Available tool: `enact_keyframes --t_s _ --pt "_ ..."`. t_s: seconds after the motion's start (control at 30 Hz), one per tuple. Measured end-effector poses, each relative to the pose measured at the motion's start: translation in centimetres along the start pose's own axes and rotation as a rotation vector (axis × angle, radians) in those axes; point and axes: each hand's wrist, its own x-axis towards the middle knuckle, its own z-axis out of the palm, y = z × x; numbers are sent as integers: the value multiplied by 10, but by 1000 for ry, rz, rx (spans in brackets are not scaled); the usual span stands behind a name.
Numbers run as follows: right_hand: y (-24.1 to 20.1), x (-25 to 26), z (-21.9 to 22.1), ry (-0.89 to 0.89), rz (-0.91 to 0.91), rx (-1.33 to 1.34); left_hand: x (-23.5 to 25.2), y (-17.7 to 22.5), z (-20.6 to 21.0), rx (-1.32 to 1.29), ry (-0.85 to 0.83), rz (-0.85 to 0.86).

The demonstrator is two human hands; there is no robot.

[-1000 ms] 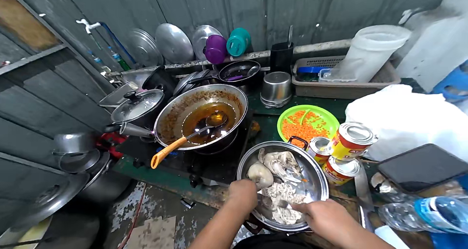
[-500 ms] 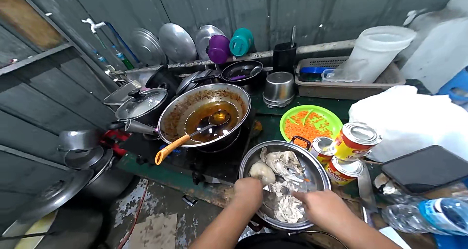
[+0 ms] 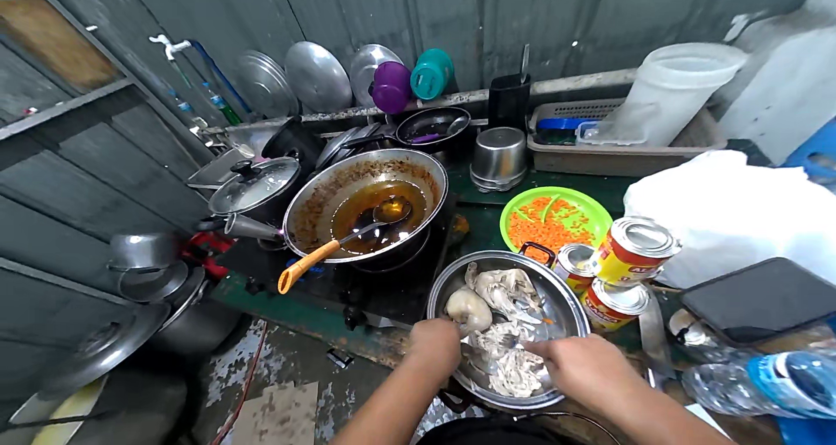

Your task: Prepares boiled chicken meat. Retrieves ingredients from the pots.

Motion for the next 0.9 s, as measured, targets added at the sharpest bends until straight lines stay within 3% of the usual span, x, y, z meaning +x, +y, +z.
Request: enact_keyframes --t_s 0.13,0.3,0.43,0.6,0.77,0.9 --pt "-7 7 20 4 -59 -12 -1 3 -1 24 -1 2" --pt "14 -2 -2 -33 34 -10 -13 1 6 80 1 46" --pt "3 -2 13 21 -85 31 -14 5 8 160 40 81" --pt "17 1 1 -50 10 16 -14 -5 10 234 84 154" --pt "-4 6 9 -5 -74 49 -13 -2 8 268 81 161" --pt "9 11 3 -50 17 -10 -15 -2 10 265 82 149"
